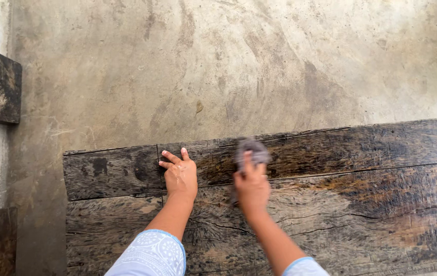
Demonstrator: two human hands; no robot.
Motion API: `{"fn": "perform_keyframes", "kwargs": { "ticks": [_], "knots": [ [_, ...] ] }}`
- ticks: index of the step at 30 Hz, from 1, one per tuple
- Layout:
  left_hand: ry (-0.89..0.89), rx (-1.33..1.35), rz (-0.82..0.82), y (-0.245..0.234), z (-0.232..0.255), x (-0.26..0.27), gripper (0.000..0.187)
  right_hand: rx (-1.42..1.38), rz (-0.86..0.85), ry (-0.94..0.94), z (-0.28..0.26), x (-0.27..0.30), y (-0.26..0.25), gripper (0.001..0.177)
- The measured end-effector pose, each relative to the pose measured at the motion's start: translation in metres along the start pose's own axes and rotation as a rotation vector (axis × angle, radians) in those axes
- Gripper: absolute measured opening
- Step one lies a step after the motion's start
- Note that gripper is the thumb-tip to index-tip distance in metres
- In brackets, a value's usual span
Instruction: The person washes a cloth in a bucket of dark liquid, wrings it out, and then uses it to wipe down the surface of a long, weathered wooden bench.
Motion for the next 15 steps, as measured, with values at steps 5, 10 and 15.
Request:
{"fn": "perform_keyframes", "kwargs": {
  "ticks": [5, 10, 15],
  "knots": [
    [-0.018, 0.062, 0.141, 0.001, -0.006, 0.006, 0.069, 0.004, -0.473, -0.369, -0.065, 0.045, 0.007, 0.085],
    [-0.028, 0.179, -0.080, -0.022, -0.010, 0.025, 0.106, 0.143, -0.515, -0.483, 0.061, 0.030, -0.055, 0.069],
    [-0.073, 0.215, 0.003, -0.021, -0.004, 0.033, 0.100, 0.396, -0.311, 0.253, 0.232, 0.027, -0.150, 0.069]
  ]
}}
Point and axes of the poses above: each hand's wrist, its own x-axis away from the middle knuckle, its own y-axis out of the palm, z = x × y, the point moved 2 cm from there along -x, towards the middle knuckle, and after that the axes turned 2 degrees about -y, right-handed, at the moved point
